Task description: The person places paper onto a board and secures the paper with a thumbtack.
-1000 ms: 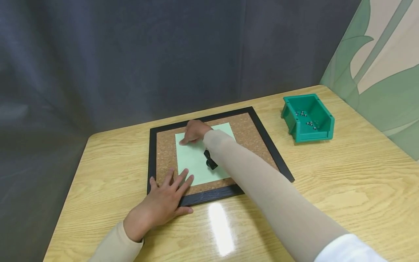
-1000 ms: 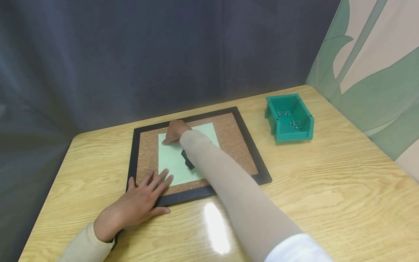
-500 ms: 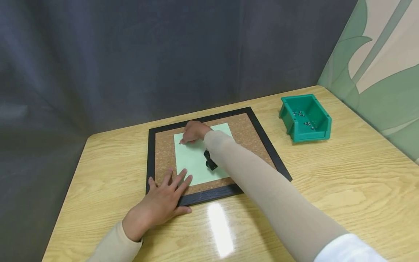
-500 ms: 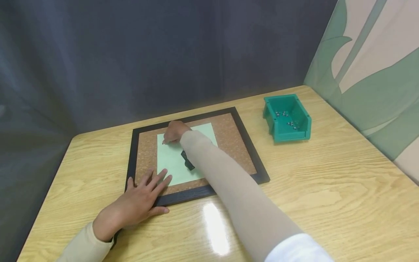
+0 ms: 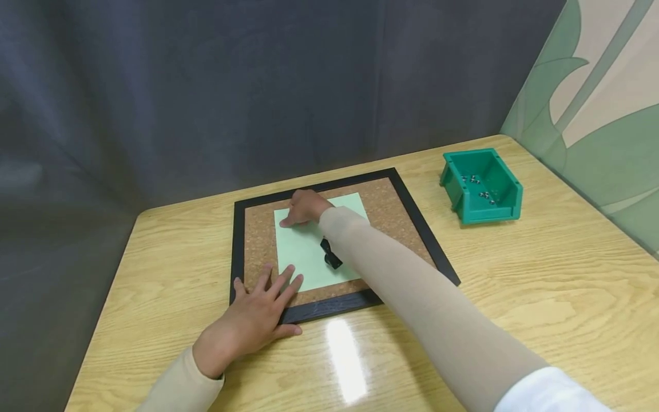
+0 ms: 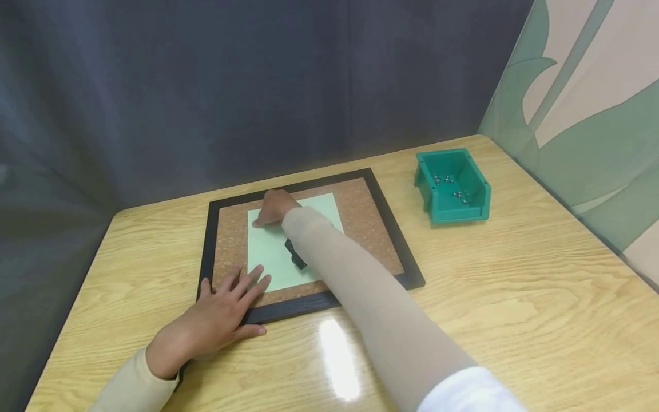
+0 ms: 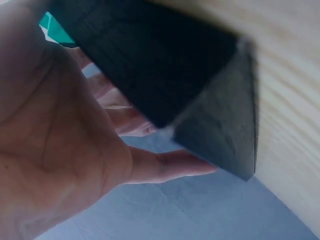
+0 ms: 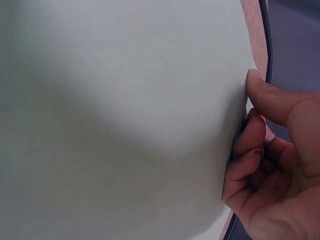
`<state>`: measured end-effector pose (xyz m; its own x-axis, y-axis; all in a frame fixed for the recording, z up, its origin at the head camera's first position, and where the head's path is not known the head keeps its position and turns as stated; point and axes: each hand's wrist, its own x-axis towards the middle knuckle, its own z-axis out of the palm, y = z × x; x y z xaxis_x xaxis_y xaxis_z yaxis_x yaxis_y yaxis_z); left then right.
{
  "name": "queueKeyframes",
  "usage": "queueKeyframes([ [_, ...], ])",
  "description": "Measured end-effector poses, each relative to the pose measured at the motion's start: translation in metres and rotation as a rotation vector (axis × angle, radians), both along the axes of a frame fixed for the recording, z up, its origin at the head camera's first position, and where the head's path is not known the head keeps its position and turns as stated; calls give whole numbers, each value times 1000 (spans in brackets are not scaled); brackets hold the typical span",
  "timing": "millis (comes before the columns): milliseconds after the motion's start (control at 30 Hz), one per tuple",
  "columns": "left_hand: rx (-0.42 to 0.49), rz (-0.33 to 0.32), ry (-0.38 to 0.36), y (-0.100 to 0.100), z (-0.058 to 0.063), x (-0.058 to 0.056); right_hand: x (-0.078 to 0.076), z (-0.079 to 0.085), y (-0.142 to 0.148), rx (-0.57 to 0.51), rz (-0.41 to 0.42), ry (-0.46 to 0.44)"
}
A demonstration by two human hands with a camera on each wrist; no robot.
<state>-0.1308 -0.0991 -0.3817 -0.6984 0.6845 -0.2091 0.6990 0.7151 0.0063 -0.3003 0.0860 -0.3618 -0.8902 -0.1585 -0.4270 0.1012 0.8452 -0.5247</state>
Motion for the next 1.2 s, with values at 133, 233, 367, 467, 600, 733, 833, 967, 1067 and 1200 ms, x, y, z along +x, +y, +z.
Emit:
queueKeyframes([
  [133, -4, 2, 10, 0, 1, 0, 2, 0, -2, 28, 35, 41],
  [233, -10, 8, 1, 0, 1, 0, 3, -1, -4, 30, 38, 49],
  [367, -28, 27, -23, -1, 0, 1, 6, -3, -6, 29, 62, 52],
  [467, -35, 35, -34, -2, -1, 2, 7, -4, -6, 23, 83, 48],
  [600, -30, 31, -24, -1, -3, 2, 6, -4, -2, 12, 99, 55],
  [733, -30, 28, -12, 0, -2, 2, 1, -7, 3, -36, 93, 40],
  [833, -31, 27, -16, 0, -2, 1, 0, -8, 5, -60, 74, 26],
  [967, -37, 23, -13, 1, -2, 0, 0, -8, 4, -59, 62, 43],
  [1067, -44, 22, -6, 1, -2, -1, 2, -8, 3, -52, 58, 66],
  [1200, -50, 19, 2, 1, -2, -1, 3, -9, 2, -41, 49, 78],
])
